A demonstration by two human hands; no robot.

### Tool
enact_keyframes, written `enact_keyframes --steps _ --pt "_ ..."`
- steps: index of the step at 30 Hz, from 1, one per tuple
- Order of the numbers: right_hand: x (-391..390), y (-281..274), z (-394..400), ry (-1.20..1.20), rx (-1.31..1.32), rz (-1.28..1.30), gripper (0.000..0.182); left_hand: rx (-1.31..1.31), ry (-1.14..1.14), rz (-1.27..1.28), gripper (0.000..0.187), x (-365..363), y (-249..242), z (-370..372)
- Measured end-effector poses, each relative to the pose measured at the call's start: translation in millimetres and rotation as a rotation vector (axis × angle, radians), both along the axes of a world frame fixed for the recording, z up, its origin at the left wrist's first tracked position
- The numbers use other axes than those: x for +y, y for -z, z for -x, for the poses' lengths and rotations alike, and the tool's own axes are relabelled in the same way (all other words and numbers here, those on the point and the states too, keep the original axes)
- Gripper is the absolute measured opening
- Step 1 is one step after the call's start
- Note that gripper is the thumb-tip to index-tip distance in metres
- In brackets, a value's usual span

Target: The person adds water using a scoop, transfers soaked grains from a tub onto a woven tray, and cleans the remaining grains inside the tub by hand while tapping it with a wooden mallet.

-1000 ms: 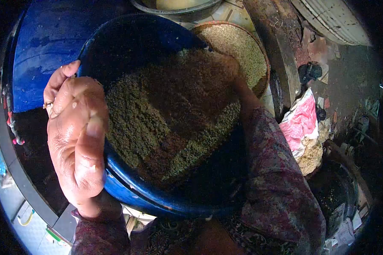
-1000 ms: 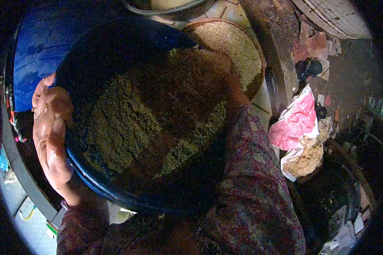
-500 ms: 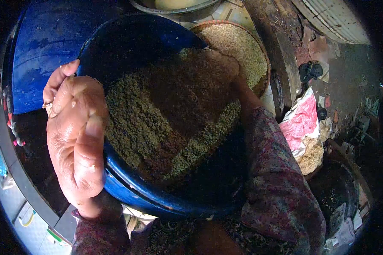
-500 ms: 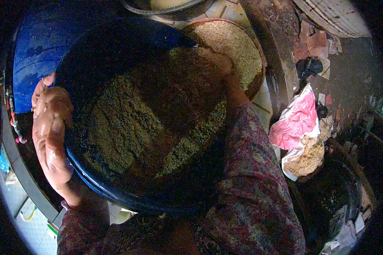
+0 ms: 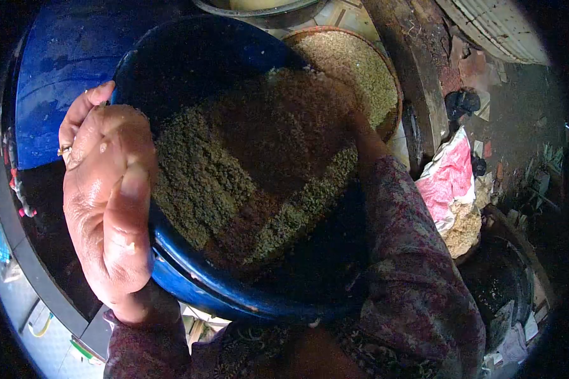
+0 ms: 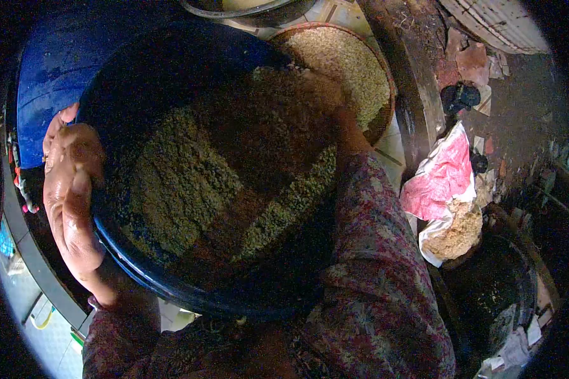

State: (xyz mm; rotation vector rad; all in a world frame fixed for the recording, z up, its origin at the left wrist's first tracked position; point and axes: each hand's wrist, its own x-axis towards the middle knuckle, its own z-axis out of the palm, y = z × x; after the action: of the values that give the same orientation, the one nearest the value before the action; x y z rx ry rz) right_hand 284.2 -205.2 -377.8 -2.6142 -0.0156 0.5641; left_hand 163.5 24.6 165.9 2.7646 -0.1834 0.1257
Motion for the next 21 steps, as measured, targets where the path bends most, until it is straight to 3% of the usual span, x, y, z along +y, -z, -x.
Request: enact_keyframes --steps 7,16,21 --pt "-1 1 -6 -0.017 0.007 0.015 0.04 -0.176 -0.073 0.033 0.041 -4 10 -4" --pt "-3 -1 -5 -0.011 0.013 0.021 0.039 -0.145 -0.04 0.054 0.037 -2 5 -7" --pt "-2 -2 -7 -0.021 0.017 0.025 0.038 0.014 -0.023 -0.007 0.047 -1 -3 -3"
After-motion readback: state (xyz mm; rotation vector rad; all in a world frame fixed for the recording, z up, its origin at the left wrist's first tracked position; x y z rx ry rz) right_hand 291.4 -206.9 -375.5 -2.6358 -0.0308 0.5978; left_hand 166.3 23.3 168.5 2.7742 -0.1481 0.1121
